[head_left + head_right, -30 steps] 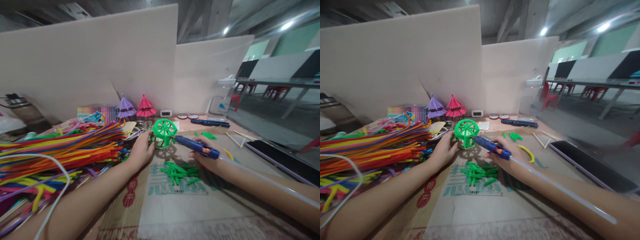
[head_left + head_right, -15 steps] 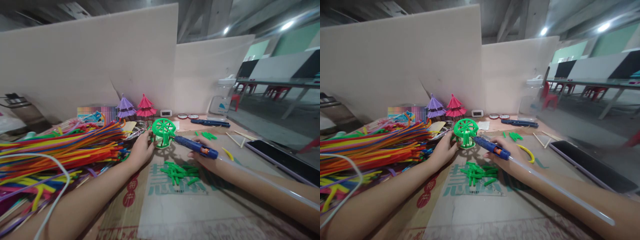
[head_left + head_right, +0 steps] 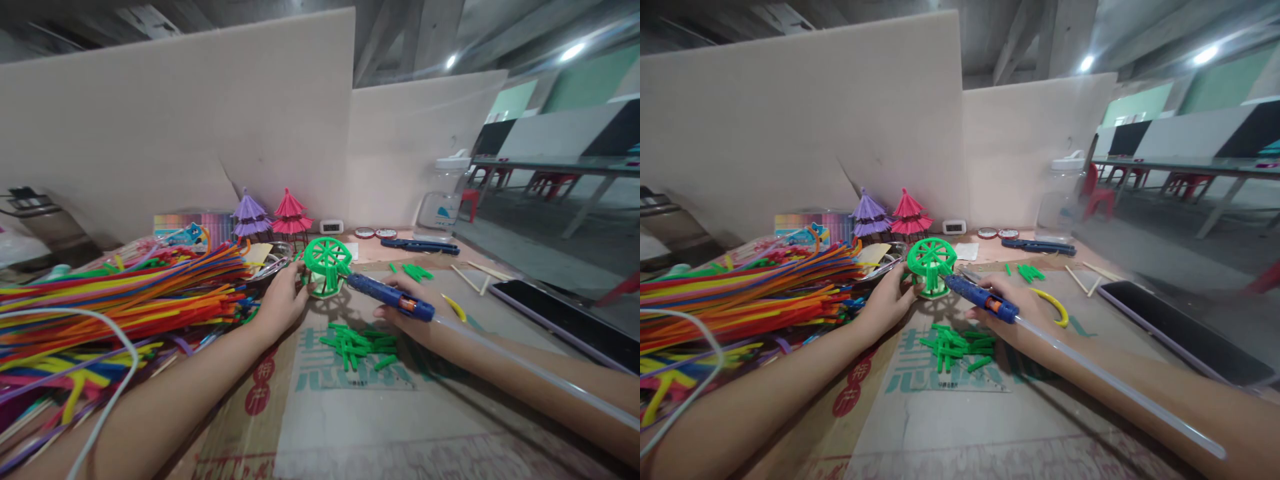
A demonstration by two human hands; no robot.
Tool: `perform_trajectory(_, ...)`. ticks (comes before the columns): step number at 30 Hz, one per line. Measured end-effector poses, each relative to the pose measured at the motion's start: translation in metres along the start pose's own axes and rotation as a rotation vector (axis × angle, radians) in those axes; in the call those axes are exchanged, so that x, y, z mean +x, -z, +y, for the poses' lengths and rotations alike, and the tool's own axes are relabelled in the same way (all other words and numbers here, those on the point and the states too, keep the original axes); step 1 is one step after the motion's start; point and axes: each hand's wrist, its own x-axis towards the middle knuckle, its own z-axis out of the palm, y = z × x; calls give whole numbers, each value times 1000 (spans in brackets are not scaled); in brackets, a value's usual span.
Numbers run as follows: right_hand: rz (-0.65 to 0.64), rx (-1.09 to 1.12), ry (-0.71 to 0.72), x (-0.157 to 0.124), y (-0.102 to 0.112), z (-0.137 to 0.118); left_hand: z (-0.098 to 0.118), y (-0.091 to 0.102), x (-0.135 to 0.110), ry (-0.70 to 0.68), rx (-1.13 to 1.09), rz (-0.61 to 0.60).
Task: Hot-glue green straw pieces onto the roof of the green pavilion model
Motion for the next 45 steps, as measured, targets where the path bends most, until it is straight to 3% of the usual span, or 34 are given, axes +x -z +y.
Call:
perform_trajectory(18, 24, -44, 7, 1, 2, -4, 1, -1, 0, 36, -56, -9)
perform_trajectory(31, 49, -6, 89, -1, -2, 6, 1, -1, 0, 51, -35, -20)
perform_trajectory(42, 72, 30, 41, 1, -1, -3, 0, -1, -1, 17, -15, -4)
perform_trajectory(45, 102, 130, 11, 2, 0, -3, -2, -2, -1, 2, -21, 5)
